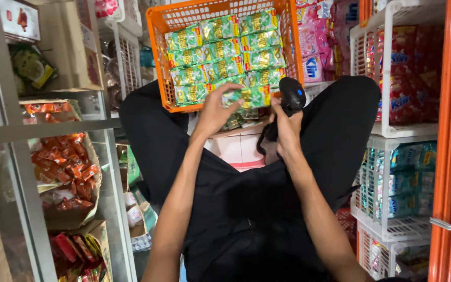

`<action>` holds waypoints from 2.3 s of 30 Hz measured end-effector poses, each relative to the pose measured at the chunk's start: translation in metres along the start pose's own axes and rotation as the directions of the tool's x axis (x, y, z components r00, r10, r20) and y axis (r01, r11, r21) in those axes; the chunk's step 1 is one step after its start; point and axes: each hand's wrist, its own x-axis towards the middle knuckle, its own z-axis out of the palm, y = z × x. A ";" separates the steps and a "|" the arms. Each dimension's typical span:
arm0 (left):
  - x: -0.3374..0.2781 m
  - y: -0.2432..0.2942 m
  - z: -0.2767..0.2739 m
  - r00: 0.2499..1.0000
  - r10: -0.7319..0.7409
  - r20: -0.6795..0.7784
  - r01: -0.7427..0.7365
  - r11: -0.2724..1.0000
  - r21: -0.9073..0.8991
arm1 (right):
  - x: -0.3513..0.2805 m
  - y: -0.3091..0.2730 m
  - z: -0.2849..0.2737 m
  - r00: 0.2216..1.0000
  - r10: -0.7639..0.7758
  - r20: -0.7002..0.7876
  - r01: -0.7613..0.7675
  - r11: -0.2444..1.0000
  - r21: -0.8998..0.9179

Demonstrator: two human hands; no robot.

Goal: The person picks up sachet packets, scans their barcodes with a handheld barcode scanner, and arranges them in a plastic crate.

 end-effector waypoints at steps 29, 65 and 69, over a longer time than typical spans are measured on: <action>0.125 -0.126 0.079 0.816 -0.240 0.525 -0.088 0.847 0.524 | 0.013 0.022 -0.035 0.990 0.136 -0.042 -0.116 0.944 0.310; 0.082 -0.015 0.070 0.974 -0.099 0.205 0.012 0.922 0.386 | 0.016 0.023 0.010 0.934 0.352 -0.070 -0.327 0.915 0.234; 0.052 0.018 0.039 0.976 0.201 0.083 -0.217 0.933 0.287 | 0.011 0.014 0.007 0.968 0.242 0.072 -0.251 0.887 0.388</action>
